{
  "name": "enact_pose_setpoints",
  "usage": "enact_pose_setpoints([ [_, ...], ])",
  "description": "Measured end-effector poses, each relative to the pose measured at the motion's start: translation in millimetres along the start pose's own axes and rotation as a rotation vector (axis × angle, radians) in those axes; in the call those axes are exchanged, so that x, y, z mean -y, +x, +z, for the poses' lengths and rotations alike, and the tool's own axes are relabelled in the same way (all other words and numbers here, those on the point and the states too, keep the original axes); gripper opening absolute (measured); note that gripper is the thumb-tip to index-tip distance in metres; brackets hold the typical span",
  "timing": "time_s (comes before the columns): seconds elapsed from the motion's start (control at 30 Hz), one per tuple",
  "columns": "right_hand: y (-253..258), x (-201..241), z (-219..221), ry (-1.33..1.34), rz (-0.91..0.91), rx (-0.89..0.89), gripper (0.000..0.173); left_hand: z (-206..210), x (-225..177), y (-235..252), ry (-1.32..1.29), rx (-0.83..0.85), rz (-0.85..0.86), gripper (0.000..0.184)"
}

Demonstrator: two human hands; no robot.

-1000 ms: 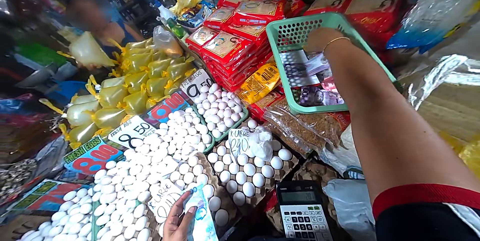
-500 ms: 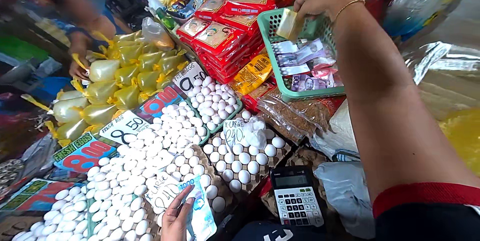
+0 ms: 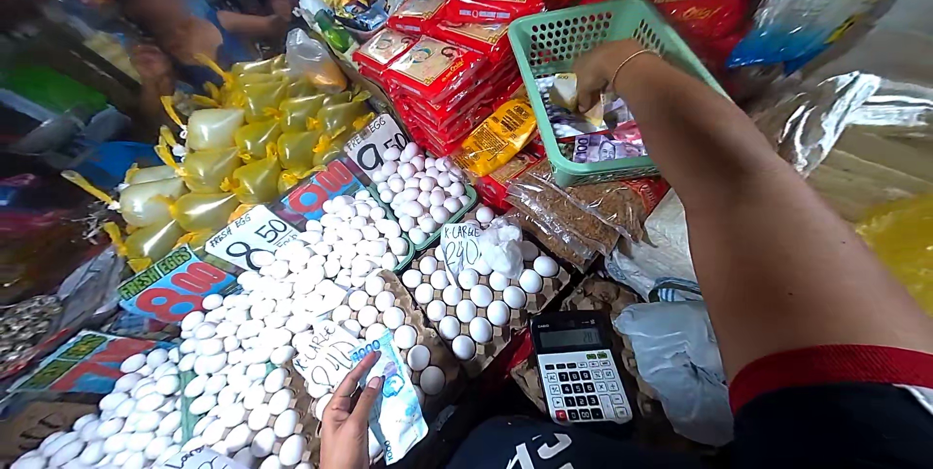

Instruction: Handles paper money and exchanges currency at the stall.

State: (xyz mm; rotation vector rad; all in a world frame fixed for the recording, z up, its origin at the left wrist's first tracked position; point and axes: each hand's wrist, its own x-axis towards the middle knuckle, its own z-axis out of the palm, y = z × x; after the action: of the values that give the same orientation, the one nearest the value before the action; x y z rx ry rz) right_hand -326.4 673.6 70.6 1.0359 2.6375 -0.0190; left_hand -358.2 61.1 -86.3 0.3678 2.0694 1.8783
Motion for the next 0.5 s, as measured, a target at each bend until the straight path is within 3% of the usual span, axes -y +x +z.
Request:
enact_pose_setpoints([
  [0.1,-5,0,4,0.043,0.026,-0.004,0.052,-5,5,-1,-0.015,0.016,0.009,0.038],
  [0.27,-21,-9,4,0.255,0.052,-0.048,0.033,-10,7,0,-0.042,0.047,0.037,0.035],
  [0.4,-63,-20,-10,0.599,0.081,-0.248,0.039,-12,0,9,-0.015,0.143,0.046,0.029],
  [0.5,-114,-17,-22,0.850,0.031,-0.546,0.043,-6,-13,20,0.063,0.222,0.092,0.027],
])
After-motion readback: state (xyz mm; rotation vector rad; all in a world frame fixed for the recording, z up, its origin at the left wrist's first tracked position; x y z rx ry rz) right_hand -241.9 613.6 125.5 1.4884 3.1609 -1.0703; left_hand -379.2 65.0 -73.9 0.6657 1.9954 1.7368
